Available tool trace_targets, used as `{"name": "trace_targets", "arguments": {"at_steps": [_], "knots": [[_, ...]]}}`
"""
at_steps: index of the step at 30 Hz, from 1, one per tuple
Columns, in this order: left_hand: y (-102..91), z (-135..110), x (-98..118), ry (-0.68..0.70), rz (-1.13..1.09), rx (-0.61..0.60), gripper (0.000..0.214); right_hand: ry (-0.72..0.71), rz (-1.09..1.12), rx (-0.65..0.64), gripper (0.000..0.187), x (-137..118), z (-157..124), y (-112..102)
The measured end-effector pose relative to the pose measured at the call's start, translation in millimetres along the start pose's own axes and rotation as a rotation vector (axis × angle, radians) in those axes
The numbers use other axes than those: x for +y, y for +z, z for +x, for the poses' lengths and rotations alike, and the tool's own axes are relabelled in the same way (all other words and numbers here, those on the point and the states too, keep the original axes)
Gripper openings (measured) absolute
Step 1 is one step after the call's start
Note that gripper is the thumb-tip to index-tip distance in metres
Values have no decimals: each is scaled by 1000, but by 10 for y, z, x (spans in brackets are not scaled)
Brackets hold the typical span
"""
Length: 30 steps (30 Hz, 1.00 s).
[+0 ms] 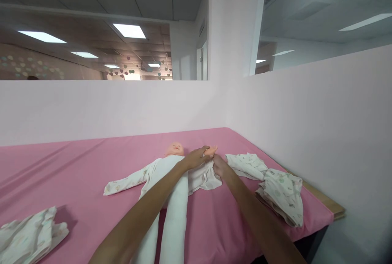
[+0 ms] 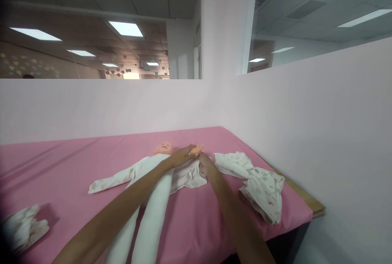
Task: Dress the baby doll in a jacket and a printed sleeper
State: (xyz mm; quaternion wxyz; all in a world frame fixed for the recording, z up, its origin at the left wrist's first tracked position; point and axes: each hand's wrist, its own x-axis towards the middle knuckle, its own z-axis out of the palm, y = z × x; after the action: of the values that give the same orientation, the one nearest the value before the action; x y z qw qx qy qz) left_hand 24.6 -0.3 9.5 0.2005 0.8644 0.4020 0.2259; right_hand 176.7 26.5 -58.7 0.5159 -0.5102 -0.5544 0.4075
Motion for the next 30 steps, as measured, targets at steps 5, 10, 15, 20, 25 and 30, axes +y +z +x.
{"name": "trace_targets", "arguments": {"at_steps": [5,10,15,20,25,30], "knots": [[0,22,-28,-44,36,-4,45,1,-109,-94,12,16,-102,-108],[55,57,-77,-87,158,-13,43,28,-205,79,2,6,65,-150],[103,103,-155,-128,249,-111,47,66,-174,77,5,-24,195,-317],[150,145,-260,-147,267,-192,49,60,-225,86,3,-69,176,-384],[208,173,-303,-180,272,-182,47,-56,-401,169,8,-203,48,-317],[232,195,-307,-195,275,-154,40,-150,-533,149,7,-309,-124,-207]]}}
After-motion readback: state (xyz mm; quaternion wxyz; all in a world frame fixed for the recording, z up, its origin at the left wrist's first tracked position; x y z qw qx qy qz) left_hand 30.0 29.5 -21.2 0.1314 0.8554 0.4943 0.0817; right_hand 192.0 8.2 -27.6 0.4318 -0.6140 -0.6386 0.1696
